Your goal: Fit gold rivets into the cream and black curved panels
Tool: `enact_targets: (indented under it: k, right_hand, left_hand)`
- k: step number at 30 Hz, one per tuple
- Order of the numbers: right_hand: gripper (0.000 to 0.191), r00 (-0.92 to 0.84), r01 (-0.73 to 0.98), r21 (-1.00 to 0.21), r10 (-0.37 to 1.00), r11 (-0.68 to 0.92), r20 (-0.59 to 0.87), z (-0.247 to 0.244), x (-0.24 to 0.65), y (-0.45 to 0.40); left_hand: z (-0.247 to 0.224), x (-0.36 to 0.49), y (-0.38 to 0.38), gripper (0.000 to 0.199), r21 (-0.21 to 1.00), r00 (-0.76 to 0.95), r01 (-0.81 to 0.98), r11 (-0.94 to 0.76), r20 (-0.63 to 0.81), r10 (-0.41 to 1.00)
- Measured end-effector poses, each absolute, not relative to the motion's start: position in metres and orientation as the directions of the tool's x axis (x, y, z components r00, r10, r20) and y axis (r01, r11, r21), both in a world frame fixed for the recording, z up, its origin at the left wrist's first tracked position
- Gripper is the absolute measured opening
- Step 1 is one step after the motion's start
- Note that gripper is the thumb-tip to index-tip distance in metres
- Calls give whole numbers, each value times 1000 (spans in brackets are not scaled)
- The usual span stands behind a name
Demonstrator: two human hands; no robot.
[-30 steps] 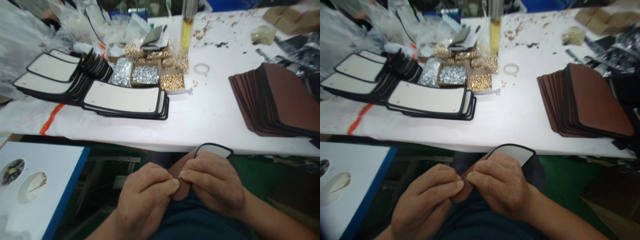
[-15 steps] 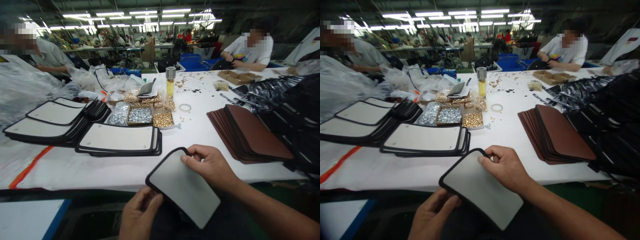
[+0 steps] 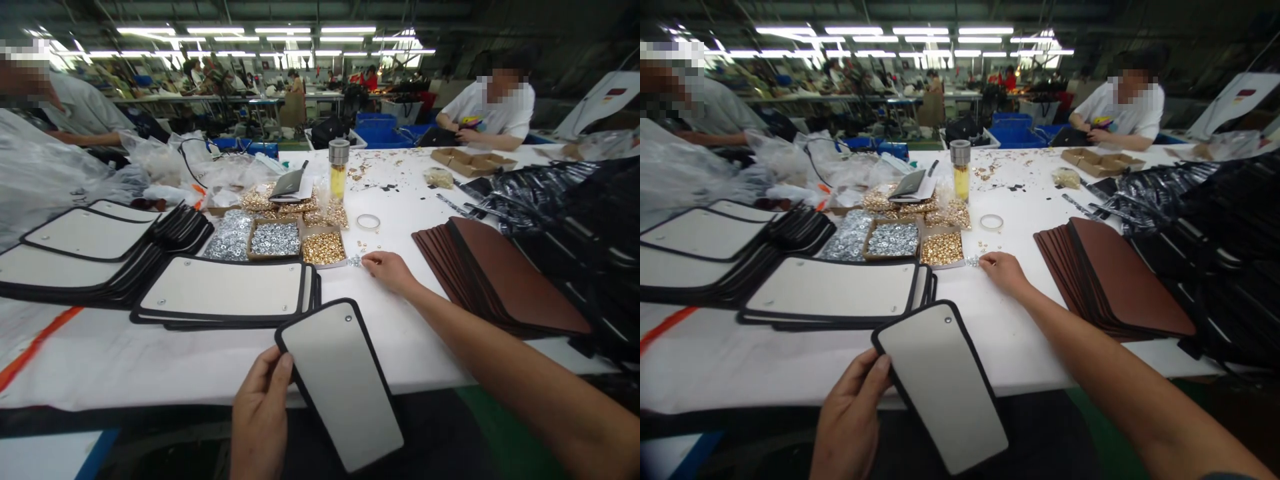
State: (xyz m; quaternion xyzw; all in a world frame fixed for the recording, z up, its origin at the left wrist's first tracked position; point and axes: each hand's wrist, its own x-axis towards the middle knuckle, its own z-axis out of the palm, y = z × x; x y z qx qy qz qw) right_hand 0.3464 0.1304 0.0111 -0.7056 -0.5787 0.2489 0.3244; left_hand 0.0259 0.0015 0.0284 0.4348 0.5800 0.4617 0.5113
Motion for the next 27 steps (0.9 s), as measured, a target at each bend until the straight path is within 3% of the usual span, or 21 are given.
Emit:
enact_targets:
  k: [5,11,14,16,22,27]
  right_hand:
    - [29,209,801,-585,975,-123,81,-10,349,146]
    - [25,182,863,-502,962,-58,202,-12,346,134]
    - [14,145,865,-502,950,14,276,-10,348,116]
    - [10,102,861,-504,946,71,307,-11,350,101]
    - [27,-18,850,-492,945,186,325,-22,358,72]
    - [22,-80,834,-471,907,289,413,-4,352,62]
  left_hand:
    - [39,15,18,51,990,-206,-25,140,-142,968]
    - [83,-7,34,48,976,-77,175,132,-120,990]
    - [90,-10,31,45,962,-12,252,106,-106,994]
    - [83,-8,27,38,947,41,319,35,-50,998]
    - [53,0,12,24,862,118,479,-166,125,985]
    - [58,0,1,11,718,184,554,-420,387,904]
